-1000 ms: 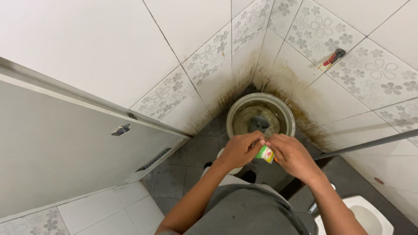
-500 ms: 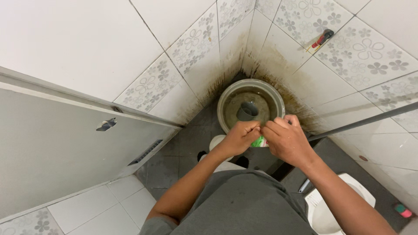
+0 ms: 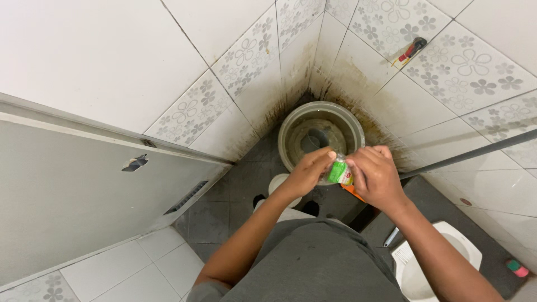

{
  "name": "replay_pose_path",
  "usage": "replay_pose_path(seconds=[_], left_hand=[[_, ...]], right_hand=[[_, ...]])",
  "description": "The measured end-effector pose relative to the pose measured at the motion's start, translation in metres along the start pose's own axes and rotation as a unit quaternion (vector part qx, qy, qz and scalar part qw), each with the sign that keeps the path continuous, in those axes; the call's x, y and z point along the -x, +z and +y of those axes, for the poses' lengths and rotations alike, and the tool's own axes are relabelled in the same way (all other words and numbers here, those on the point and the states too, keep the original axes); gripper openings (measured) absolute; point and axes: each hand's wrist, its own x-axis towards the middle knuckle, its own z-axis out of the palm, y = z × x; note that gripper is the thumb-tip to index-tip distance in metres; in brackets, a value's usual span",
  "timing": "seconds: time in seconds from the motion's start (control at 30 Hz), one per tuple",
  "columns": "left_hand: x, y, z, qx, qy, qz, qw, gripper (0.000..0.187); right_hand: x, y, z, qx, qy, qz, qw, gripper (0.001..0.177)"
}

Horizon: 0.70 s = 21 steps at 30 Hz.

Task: The person opens a small sachet and pours its contents into a squat toilet. They then use a toilet brush to scrub the inside of the toilet bowl, followed by rinsing the brush with water from a bucket using a ladle. Finally, they use a mop to clean the floor around the toilet.

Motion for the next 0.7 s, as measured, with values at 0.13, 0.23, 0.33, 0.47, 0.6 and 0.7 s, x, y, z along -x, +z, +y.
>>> replay_pose_path(seconds=[0.13,0.23,0.33,0.47,0.6,0.7], left_hand=[[0.015,-0.002,0.004,-0.201,0.061,0.043,0.977,0.030],[0.022,0.001,-0.004,-0.148,0.028,0.090,0.984,0.027],[0.026,0.003,-0.007,-0.093,0.015,0.135,0.986,0.022],[0.033,0.004,0.020,-0.287,0.082,0.143,0.944,0.016],[0.038,0.008,0.048,-0.498,0.213,0.110,0.833,0.008],[0.039,0.016,0.055,-0.522,0.227,0.093,0.817,0.005]], right_hand=[[0.014,0.019,0.006,-0.208,0.195,0.054,0.957,0.015],[0.030,0.031,0.016,-0.284,0.347,0.036,0.893,0.017],[0.037,0.039,0.021,-0.357,0.345,0.020,0.868,0.018],[0.022,0.028,0.001,-0.210,0.209,0.016,0.955,0.037],[0.006,0.002,-0.018,-0.050,0.057,-0.009,0.997,0.043],[0.007,0.003,-0.016,-0.001,0.037,-0.084,0.996,0.022]])
